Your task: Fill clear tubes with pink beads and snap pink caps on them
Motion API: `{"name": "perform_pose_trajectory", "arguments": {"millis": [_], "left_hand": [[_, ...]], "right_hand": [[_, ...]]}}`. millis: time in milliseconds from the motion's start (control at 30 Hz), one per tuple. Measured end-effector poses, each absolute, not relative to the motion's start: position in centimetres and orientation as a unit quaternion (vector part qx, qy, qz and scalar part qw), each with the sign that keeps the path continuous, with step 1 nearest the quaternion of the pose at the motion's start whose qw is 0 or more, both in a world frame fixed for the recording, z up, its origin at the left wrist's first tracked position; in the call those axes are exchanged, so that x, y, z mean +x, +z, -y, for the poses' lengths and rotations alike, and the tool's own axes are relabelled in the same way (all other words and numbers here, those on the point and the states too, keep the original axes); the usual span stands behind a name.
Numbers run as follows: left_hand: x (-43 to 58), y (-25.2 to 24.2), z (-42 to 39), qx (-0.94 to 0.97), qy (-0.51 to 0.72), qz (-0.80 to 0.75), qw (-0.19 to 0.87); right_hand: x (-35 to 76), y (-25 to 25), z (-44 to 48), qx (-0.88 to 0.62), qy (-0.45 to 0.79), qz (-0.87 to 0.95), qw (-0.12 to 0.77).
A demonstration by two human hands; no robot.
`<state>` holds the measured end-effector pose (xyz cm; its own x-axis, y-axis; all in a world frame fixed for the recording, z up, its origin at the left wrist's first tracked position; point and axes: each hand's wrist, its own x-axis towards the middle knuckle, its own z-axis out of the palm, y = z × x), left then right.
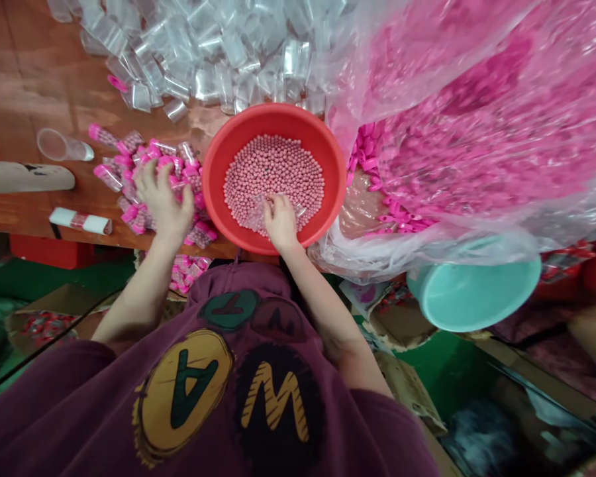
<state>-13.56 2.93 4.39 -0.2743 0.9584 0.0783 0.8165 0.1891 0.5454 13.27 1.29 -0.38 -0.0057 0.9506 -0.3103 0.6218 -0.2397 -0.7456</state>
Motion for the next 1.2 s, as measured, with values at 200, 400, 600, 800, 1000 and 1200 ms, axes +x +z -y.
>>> {"name": "perform_pose_trajectory", "arguments": {"millis": [200,400,600,800,1000,1200], "left_hand": [[-3.7,1.6,-3.4,0.613,0.218,-0.666,0.365],[0.7,-1.1,-4.0,0.374,0.262,-0.633,0.624],[0.8,-0.6,-3.1,0.260,0.370,-0.567,0.688],[-0.3,-1.2,-2.8,0.451,0.334,-0.577,0.593],[-0.5,-0.2,-4.0,0.641,0.253,-0.553,0.469],[-1.1,0.9,-7.8,0.760,0.072,-0.562,0.318]], "right_hand": [[11.4,-2.2,-4.7,-0.666,0.372,0.637,0.106],[15.5,-3.1,-4.7,-0.633,0.621,0.280,0.368],[15.5,-2.0,-3.7,-0.578,0.689,0.128,0.417],[12.9,-2.2,-3.1,-0.565,0.713,0.021,0.416],[12.3,-3.0,-2.4,-0.581,0.709,0.079,0.393],[14.1,-0.4,-1.0,-0.661,0.615,0.251,0.350]]}}
